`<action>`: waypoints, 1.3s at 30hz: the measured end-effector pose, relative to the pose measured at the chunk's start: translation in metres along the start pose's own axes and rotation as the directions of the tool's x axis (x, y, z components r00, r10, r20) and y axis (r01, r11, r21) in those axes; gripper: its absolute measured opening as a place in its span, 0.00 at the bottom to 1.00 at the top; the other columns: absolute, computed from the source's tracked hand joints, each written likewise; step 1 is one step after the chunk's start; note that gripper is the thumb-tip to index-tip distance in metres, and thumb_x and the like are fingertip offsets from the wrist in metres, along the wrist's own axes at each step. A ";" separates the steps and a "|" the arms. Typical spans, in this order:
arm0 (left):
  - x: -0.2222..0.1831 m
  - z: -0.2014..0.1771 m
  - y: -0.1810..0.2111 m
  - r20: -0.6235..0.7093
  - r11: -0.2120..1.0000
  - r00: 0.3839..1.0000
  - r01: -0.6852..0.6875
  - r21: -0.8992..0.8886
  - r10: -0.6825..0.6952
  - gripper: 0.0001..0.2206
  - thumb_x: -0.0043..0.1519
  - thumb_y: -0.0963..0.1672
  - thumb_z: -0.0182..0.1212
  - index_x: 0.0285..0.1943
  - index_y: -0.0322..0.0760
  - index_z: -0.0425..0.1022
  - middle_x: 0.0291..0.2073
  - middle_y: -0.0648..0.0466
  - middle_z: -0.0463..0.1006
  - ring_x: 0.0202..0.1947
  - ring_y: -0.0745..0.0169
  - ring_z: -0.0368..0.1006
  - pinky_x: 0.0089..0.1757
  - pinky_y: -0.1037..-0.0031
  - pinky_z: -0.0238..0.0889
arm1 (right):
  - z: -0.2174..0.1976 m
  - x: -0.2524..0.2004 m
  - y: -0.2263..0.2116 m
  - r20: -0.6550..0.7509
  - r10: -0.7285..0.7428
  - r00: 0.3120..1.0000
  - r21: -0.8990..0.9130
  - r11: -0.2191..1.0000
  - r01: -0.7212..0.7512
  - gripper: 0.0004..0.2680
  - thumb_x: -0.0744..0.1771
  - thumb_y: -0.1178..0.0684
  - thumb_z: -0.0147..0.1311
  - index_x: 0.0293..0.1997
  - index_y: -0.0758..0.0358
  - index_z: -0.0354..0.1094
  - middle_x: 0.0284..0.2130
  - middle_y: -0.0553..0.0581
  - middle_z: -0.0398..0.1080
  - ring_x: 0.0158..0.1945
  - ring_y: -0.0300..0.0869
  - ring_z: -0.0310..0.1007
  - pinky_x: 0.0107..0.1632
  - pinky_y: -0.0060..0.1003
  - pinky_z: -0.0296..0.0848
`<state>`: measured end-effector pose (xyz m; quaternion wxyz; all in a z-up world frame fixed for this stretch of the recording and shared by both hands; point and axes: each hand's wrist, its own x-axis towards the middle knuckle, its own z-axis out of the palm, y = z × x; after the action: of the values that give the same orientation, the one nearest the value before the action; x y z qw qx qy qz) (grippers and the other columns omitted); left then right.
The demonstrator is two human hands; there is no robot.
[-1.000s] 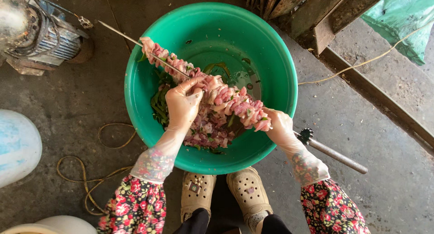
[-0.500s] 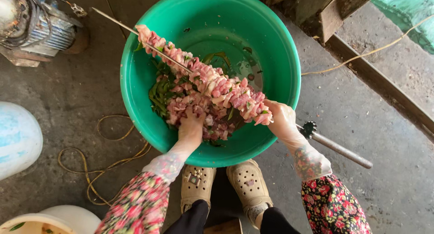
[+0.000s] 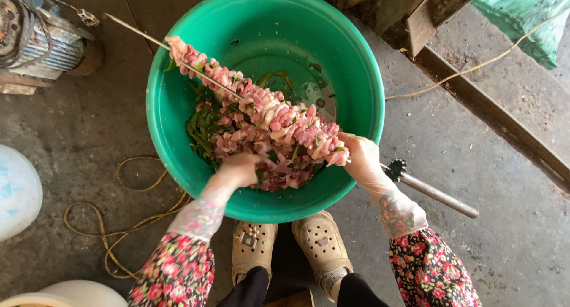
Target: The person threads pieces of raw meat and green leaves onto a long metal skewer over a green plastic tub. They سپس pick up several more metal skewers from a bucket.
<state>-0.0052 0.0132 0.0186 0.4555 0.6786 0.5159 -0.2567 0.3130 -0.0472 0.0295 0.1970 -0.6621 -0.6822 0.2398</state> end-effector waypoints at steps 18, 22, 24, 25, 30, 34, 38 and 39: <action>0.022 -0.036 0.109 -0.764 -0.735 0.636 -0.465 -0.493 0.109 0.15 0.73 0.50 0.61 0.58 0.37 0.69 0.29 0.62 0.68 0.28 0.70 0.64 0.33 0.73 0.61 | 0.014 -0.007 0.004 -0.001 0.128 0.992 0.017 0.992 -0.128 0.14 0.62 0.47 0.62 0.52 0.52 0.77 0.32 0.63 0.77 0.38 0.59 0.77 0.39 0.49 0.74; -0.012 -0.040 0.080 -0.530 -0.422 0.831 -0.425 -0.801 0.168 0.23 0.63 0.54 0.60 0.63 0.41 0.70 0.45 0.59 0.79 0.47 0.70 0.74 0.49 0.73 0.69 | 0.007 -0.005 -0.001 0.034 0.138 0.990 0.021 0.990 -0.139 0.14 0.63 0.47 0.60 0.54 0.51 0.77 0.32 0.62 0.77 0.39 0.59 0.77 0.40 0.49 0.74; -0.029 -0.028 0.057 -0.443 -0.171 0.863 -0.412 -0.895 0.241 0.23 0.63 0.53 0.60 0.61 0.36 0.72 0.53 0.52 0.82 0.55 0.62 0.77 0.56 0.67 0.70 | 0.002 -0.005 -0.006 0.023 0.101 0.995 0.027 0.995 -0.101 0.15 0.62 0.45 0.64 0.52 0.52 0.77 0.32 0.62 0.77 0.39 0.58 0.77 0.40 0.49 0.74; -0.031 -0.017 0.047 -0.403 -0.001 0.884 -0.415 -0.910 0.239 0.22 0.65 0.51 0.62 0.58 0.30 0.75 0.54 0.46 0.81 0.56 0.55 0.77 0.57 0.61 0.70 | 0.001 -0.005 -0.008 0.015 0.077 0.997 0.022 0.997 -0.077 0.16 0.61 0.44 0.65 0.51 0.53 0.76 0.33 0.61 0.77 0.39 0.58 0.77 0.39 0.49 0.74; 0.019 0.079 0.059 -0.511 0.848 0.677 -0.438 0.298 0.529 0.20 0.47 0.46 0.65 0.50 0.55 0.78 0.58 0.53 0.77 0.60 0.44 0.71 0.55 0.51 0.66 | 0.000 -0.005 -0.009 0.000 0.041 0.999 -0.001 0.999 -0.041 0.16 0.60 0.44 0.66 0.49 0.56 0.76 0.37 0.60 0.78 0.42 0.58 0.77 0.40 0.48 0.74; 0.066 0.092 0.037 -0.174 0.687 0.929 -0.108 0.719 0.328 0.16 0.51 0.40 0.66 0.49 0.43 0.80 0.55 0.51 0.76 0.58 0.48 0.70 0.51 0.59 0.67 | 0.004 -0.007 -0.005 -0.022 0.029 0.999 0.003 1.000 -0.029 0.15 0.61 0.46 0.64 0.50 0.56 0.76 0.38 0.61 0.78 0.43 0.57 0.77 0.42 0.47 0.75; 0.033 0.052 -0.033 -0.544 0.978 0.815 -0.204 0.050 0.198 0.14 0.53 0.39 0.61 0.45 0.48 0.83 0.54 0.50 0.78 0.54 0.46 0.72 0.51 0.58 0.68 | 0.002 -0.004 -0.002 -0.057 -0.018 0.998 -0.004 1.000 0.017 0.14 0.62 0.48 0.64 0.50 0.57 0.76 0.40 0.61 0.77 0.43 0.58 0.77 0.43 0.48 0.74; 0.023 0.031 -0.045 -0.494 0.984 0.867 -0.136 -0.118 0.061 0.12 0.55 0.40 0.60 0.46 0.45 0.81 0.51 0.49 0.80 0.52 0.47 0.75 0.51 0.59 0.70 | 0.003 -0.007 -0.002 -0.071 -0.052 0.996 0.005 0.999 0.052 0.14 0.61 0.48 0.63 0.49 0.58 0.76 0.41 0.61 0.77 0.44 0.58 0.77 0.43 0.48 0.74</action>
<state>-0.0355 -0.0008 -0.0305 0.3722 0.7110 0.5965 -0.0143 0.3099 -0.0545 0.0284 0.2295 -0.6514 -0.6909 0.2136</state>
